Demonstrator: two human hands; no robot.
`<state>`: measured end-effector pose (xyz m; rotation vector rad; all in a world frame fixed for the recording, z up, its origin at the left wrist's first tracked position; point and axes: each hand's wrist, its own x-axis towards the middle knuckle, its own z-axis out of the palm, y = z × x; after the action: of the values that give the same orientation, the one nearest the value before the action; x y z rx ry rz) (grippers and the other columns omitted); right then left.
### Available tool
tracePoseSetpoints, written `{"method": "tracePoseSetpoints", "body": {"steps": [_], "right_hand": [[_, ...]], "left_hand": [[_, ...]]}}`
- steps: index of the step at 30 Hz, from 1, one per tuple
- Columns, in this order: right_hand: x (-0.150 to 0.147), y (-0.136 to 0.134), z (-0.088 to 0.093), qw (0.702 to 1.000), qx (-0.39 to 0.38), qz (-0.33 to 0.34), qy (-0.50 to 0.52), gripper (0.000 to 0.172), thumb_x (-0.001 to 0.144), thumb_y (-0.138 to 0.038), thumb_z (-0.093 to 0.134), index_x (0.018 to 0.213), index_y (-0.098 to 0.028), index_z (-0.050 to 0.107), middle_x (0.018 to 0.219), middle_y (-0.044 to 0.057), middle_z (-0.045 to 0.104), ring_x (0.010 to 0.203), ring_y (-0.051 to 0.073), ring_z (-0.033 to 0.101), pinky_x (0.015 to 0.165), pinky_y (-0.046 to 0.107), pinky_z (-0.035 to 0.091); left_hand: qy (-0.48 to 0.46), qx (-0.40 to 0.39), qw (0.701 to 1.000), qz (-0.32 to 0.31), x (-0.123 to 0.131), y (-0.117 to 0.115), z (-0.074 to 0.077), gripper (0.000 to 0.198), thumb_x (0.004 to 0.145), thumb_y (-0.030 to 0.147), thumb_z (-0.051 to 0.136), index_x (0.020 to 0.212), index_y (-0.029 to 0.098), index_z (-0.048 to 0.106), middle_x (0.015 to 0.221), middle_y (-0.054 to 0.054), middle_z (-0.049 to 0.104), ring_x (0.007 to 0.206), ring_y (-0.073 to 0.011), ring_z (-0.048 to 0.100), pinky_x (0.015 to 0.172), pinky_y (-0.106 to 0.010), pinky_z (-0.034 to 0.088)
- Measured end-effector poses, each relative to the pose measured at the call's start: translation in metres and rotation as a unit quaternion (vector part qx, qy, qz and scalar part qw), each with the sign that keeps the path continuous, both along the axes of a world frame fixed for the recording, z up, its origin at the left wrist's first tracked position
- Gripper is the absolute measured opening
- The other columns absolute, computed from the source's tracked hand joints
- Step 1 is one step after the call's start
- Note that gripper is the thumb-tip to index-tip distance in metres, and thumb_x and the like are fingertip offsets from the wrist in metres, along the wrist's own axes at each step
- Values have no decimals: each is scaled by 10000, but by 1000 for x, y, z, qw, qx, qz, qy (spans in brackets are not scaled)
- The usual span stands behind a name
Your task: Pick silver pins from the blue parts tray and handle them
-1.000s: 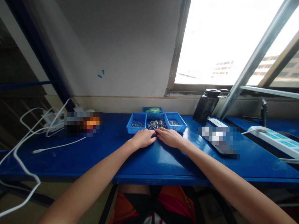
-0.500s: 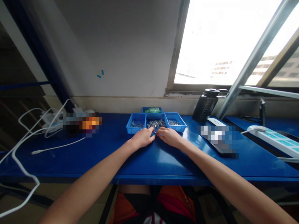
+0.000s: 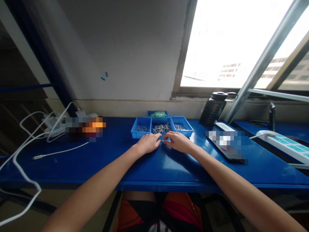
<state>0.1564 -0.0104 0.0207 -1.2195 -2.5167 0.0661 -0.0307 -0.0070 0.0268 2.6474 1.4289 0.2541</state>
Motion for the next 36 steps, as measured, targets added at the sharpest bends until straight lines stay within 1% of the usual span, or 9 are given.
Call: {"method": "tracePoseSetpoints", "body": {"steps": [2, 5, 10, 16, 20, 26, 32, 36], "right_hand": [[-1, 2, -3, 1000, -2, -18, -2, 209, 811, -336, 508, 935, -201, 609, 914, 45, 610, 700, 139, 569, 620, 238, 396], [-3, 3, -6, 1000, -6, -12, -14, 177, 835, -287, 474, 890, -201, 618, 908, 44, 599, 712, 134, 567, 638, 232, 392], [-2, 1, -4, 1000, -10, -5, -12, 160, 834, -256, 469, 857, -192, 614, 865, 38, 591, 695, 125, 552, 634, 224, 384], [-1, 0, -2, 1000, -11, -1, 10, 182, 842, -267, 461, 871, -184, 620, 861, 46, 592, 658, 117, 539, 627, 231, 383], [1, 1, 0, 1000, -12, 4, 22, 193, 848, -280, 452, 879, -187, 618, 849, 43, 593, 672, 122, 540, 629, 234, 384], [5, 1, 3, 1000, -11, 0, 25, 204, 851, -308, 458, 874, -197, 627, 816, 41, 600, 671, 128, 534, 616, 233, 384], [8, 2, 5, 999, 1, 2, 32, 227, 865, -295, 431, 875, -186, 630, 807, 44, 603, 703, 139, 545, 635, 237, 389], [9, 3, 6, 999, 5, 0, 35, 213, 858, -283, 447, 866, -183, 635, 792, 42, 609, 692, 137, 548, 629, 235, 390]], "left_hand": [[3, 3, 1000, -8, 0, 0, -1, 376, 855, 362, 383, 1202, 253, 474, 1095, -80, 616, 970, -260, 585, 773, -325, 452], [7, 8, 1000, -21, -1, 0, -1, 331, 846, 369, 391, 1133, 271, 524, 1018, -60, 644, 911, -253, 603, 732, -318, 459], [8, 8, 1000, -26, -1, 0, 0, 271, 838, 368, 399, 990, 248, 588, 907, -55, 660, 814, -233, 615, 673, -292, 455], [-3, 11, 999, -33, 1, -2, 3, 239, 833, 348, 414, 921, 230, 602, 856, -54, 660, 768, -213, 611, 639, -267, 437], [-14, 10, 999, -34, 1, -3, 5, 249, 845, 352, 402, 907, 222, 604, 863, -58, 660, 776, -203, 609, 648, -257, 431], [-15, 21, 999, -29, 1, -3, 5, 287, 861, 373, 368, 935, 231, 607, 860, -60, 660, 791, -218, 611, 648, -270, 435], [-29, 28, 999, -21, 1, -3, 6, 307, 852, 397, 373, 898, 220, 620, 831, -50, 661, 757, -203, 608, 650, -264, 429], [-34, 29, 999, -18, 2, -4, 7, 278, 835, 374, 401, 878, 213, 623, 820, -47, 658, 751, -199, 606, 647, -261, 428]]}}
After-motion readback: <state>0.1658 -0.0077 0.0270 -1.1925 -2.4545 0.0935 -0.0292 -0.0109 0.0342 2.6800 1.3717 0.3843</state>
